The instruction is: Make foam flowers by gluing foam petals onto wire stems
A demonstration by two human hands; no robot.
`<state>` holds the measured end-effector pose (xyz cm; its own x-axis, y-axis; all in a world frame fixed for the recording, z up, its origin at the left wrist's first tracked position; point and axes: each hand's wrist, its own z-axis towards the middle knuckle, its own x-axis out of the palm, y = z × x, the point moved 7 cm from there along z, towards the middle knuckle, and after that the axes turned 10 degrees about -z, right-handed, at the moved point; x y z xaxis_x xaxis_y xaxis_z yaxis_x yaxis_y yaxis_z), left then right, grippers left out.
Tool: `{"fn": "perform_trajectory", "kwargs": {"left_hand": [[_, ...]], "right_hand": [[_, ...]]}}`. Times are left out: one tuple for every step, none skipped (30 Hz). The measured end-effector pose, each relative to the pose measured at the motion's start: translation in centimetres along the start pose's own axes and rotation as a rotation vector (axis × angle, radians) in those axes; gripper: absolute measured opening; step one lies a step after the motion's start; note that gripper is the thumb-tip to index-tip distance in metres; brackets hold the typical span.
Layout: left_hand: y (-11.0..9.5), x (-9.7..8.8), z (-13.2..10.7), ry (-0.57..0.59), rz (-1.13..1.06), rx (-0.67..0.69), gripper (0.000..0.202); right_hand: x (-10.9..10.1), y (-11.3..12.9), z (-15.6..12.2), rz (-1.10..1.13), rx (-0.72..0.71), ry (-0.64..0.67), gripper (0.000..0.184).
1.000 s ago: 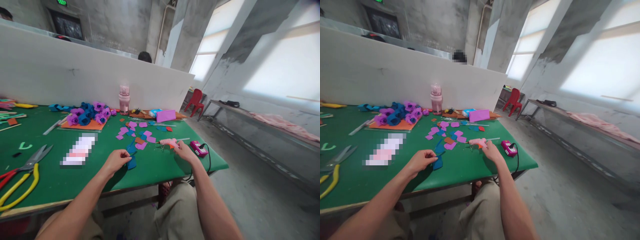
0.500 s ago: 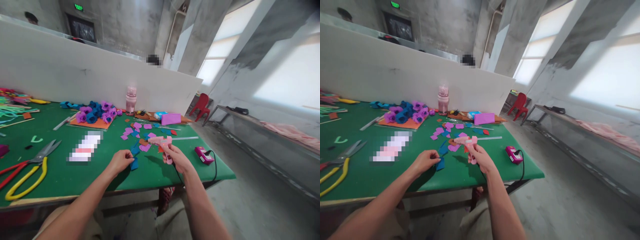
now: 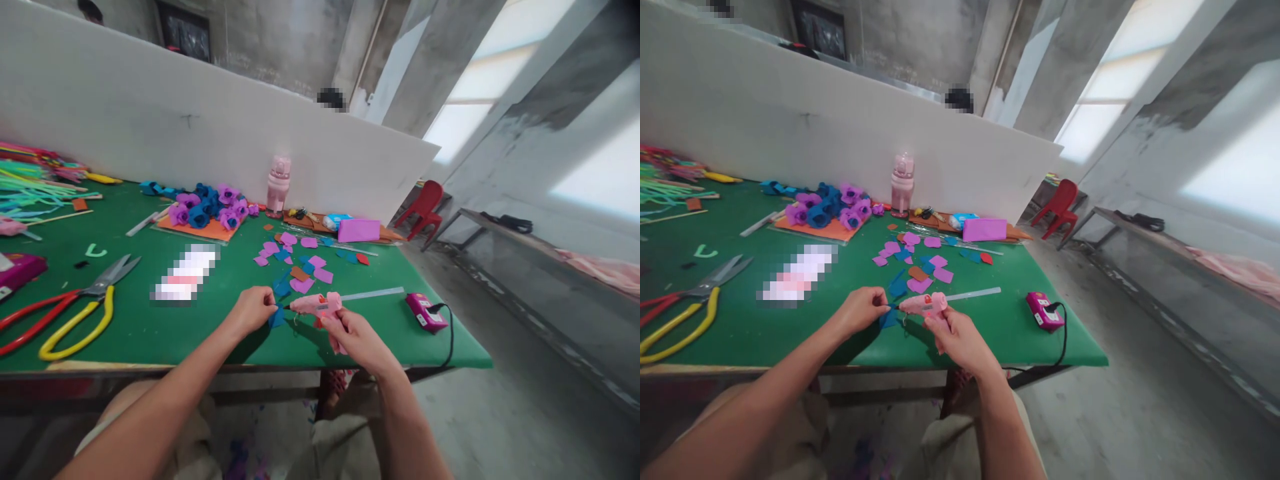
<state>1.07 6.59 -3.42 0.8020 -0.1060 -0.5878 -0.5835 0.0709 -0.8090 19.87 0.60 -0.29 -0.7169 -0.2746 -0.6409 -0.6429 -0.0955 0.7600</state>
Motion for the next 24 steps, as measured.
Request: {"fn": "perform_trajectory", "kwargs": {"left_hand": [[0.0,0.0,0.0,0.003,0.006,0.000,0.010],[-0.1,0.0,0.0,0.007,0.012,0.000,0.010],[-0.1,0.1,0.0,0.010,0.018,-0.001,0.010],[-0.1,0.1,0.0,0.014,0.023,0.000,0.009],[-0.2,0.1,0.0,0.019,0.026,0.000,0.009],[-0.2,0.1,0.0,0.022,0.029,0.001,0.009],[-0.2,0.1,0.0,0.026,0.031,0.001,0.009],[-0.2,0.1,0.0,0.029,0.032,0.001,0.009],[-0.2,0.2,0.0,0.033,0.034,0.002,0.009],[-0.2,0.2,0.0,0.038,0.035,0.004,0.009],[-0.3,0.2,0.0,0.043,0.036,0.005,0.009],[-0.3,0.2,0.0,0.049,0.036,0.009,0.009],[-0.4,0.3,0.0,0.056,0.040,0.013,0.009],[-0.4,0.3,0.0,0.061,0.046,0.017,0.009],[-0.5,0.3,0.0,0.066,0.053,0.019,0.009],[-0.5,0.3,0.0,0.069,0.060,0.022,0.009],[-0.5,0.3,0.0,0.072,0.066,0.024,0.008],[-0.6,0.3,0.0,0.074,0.071,0.024,0.008],[-0.6,0.3,0.0,0.075,0.073,0.025,0.008],[-0.6,0.3,0.0,0.075,0.075,0.027,0.008],[-0.6,0.3,0.0,0.076,0.078,0.029,0.008],[-0.6,0.3,0.0,0.076,0.082,0.031,0.007],[-0.6,0.3,0.0,0.077,0.086,0.032,0.007],[-0.6,0.4,0.0,0.079,0.090,0.034,0.007]], "right_hand": [[0.1,0.3,-0.1,-0.013,-0.012,-0.001,0.033],[0.1,0.5,-0.2,-0.023,-0.018,-0.001,0.033],[0.2,0.6,-0.2,-0.033,-0.020,-0.004,0.033],[0.2,0.7,-0.3,-0.046,-0.020,-0.006,0.033],[0.2,0.7,-0.3,-0.062,-0.020,-0.011,0.033],[0.2,0.8,-0.3,-0.081,-0.021,-0.016,0.033],[0.2,0.8,-0.3,-0.100,-0.024,-0.019,0.033],[0.2,0.9,-0.4,-0.117,-0.028,-0.020,0.034],[0.2,1.0,-0.4,-0.132,-0.033,-0.019,0.034],[0.3,1.1,-0.4,-0.147,-0.043,-0.013,0.035],[0.4,1.3,-0.5,-0.162,-0.058,-0.005,0.036],[0.5,1.5,-0.5,-0.178,-0.077,0.001,0.036],[0.5,1.7,-0.6,-0.194,-0.097,0.003,0.036],[0.6,1.9,-0.6,-0.208,-0.115,0.005,0.036],[0.7,2.0,-0.7,-0.220,-0.128,0.003,0.036],[0.8,2.1,-0.7,-0.230,-0.135,0.002,0.036],[0.8,2.2,-0.7,-0.238,-0.137,0.005,0.036],[0.9,2.2,-0.7,-0.244,-0.138,0.009,0.036],[1.0,2.2,-0.7,-0.249,-0.138,0.013,0.035],[1.0,2.3,-0.7,-0.253,-0.137,0.014,0.035],[1.1,2.3,-0.8,-0.256,-0.137,0.014,0.035],[1.1,2.3,-0.8,-0.258,-0.138,0.012,0.035],[1.0,2.4,-0.8,-0.260,-0.141,0.008,0.034],[1.0,2.5,-0.8,-0.264,-0.148,0.005,0.033]]}}
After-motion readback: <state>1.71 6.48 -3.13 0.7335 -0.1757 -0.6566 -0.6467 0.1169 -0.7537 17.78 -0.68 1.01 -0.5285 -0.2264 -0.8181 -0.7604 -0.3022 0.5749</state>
